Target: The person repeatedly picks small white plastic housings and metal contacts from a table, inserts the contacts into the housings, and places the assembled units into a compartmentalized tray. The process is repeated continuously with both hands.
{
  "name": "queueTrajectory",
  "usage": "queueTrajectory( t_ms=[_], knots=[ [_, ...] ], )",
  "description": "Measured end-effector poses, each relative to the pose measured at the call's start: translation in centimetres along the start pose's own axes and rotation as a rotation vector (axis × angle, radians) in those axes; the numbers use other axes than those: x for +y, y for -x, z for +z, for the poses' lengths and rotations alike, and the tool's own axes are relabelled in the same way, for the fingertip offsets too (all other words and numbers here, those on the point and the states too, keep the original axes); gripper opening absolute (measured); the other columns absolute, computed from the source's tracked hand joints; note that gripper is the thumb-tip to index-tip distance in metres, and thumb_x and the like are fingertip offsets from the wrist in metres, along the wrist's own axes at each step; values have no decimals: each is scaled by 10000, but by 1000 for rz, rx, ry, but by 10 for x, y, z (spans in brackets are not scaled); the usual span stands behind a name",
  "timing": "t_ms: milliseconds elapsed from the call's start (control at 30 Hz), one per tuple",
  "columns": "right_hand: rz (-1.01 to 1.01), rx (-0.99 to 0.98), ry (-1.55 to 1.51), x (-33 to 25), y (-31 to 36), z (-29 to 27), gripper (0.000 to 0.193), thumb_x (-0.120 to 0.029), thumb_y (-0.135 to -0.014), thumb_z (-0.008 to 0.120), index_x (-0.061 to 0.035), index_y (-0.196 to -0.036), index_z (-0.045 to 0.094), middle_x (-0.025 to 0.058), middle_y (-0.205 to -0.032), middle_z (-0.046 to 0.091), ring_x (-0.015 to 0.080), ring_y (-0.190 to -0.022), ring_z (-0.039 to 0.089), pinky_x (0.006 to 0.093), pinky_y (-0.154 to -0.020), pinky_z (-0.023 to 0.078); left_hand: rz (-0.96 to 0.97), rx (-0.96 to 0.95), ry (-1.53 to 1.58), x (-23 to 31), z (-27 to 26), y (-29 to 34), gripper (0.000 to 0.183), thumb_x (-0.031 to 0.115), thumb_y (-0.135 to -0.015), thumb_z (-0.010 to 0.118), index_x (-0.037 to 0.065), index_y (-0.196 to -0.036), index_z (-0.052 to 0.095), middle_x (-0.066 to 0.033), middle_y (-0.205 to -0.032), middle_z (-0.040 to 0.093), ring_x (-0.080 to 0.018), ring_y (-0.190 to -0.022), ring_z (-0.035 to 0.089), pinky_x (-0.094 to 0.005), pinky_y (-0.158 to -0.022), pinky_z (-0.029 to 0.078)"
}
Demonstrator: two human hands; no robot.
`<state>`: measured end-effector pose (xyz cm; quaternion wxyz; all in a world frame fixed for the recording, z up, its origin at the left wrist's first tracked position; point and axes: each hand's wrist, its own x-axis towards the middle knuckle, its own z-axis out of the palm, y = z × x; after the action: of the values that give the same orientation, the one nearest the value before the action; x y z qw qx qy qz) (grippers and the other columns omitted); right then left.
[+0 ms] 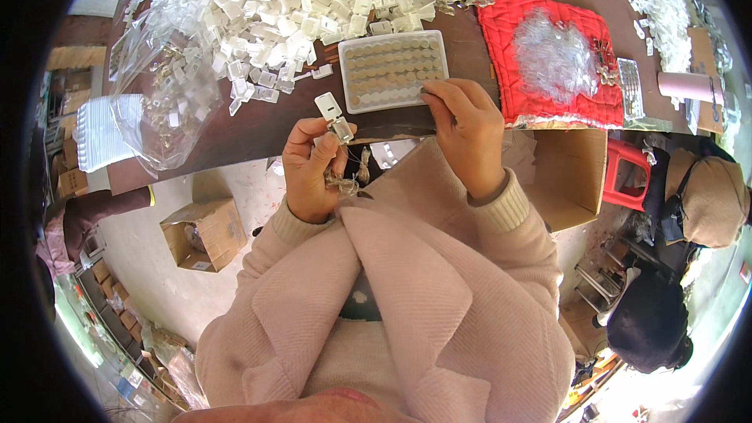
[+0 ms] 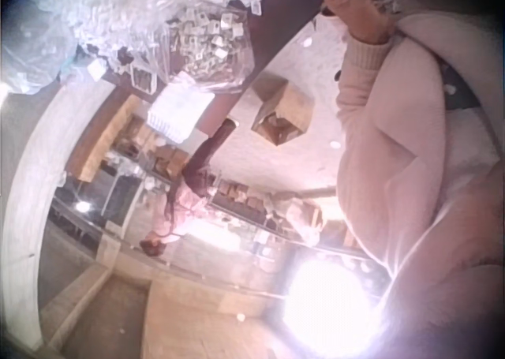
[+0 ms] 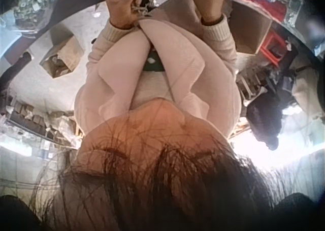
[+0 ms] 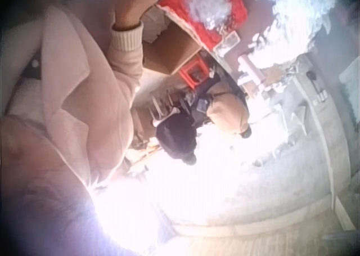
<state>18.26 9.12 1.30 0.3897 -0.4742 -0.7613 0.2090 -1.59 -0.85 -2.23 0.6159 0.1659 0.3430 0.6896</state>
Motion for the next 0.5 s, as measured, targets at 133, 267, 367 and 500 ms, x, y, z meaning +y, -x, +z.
queueTrajectory(
  t_ms=[133, 267, 367, 500],
  knots=[
    [-49, -56, 108, 5, -4, 4, 138, -22, -811, 762, -42, -939, 713, 120, -906, 678, 311, -802, 668, 386, -694, 541, 6, -14, 26, -1, 0, -1, 167, 43, -969, 651, 48, -1127, 596, -222, -1083, 712, -81, -582, 487, -196, -531, 408],
    [5, -135, 119, 2, -8, 2, 176, -22, -809, 754, -44, -966, 676, 122, -909, 671, 318, -788, 661, 399, -681, 530, 10, 5, 8, 0, 0, -1, 163, 42, -971, 649, 48, -1125, 595, -224, -1083, 711, -82, -579, 485, -197, -528, 405],
    [98, -175, 67, 0, -12, -1, 225, -15, -810, 747, -50, -1014, 658, 127, -912, 668, 318, -775, 661, 398, -675, 524, 1, 5, 18, 0, 0, -2, 163, 41, -971, 649, 49, -1125, 595, -225, -1082, 711, -81, -577, 483, -196, -523, 402],
    [133, -206, 25, -2, -16, -1, 250, -8, -809, 740, -52, -1039, 651, 132, -915, 664, 314, -748, 657, 393, -667, 519, -3, -9, 34, 0, 0, -3, 163, 43, -972, 648, 48, -1125, 594, -223, -1081, 710, -79, -573, 480, -194, -518, 398]
  ],
)
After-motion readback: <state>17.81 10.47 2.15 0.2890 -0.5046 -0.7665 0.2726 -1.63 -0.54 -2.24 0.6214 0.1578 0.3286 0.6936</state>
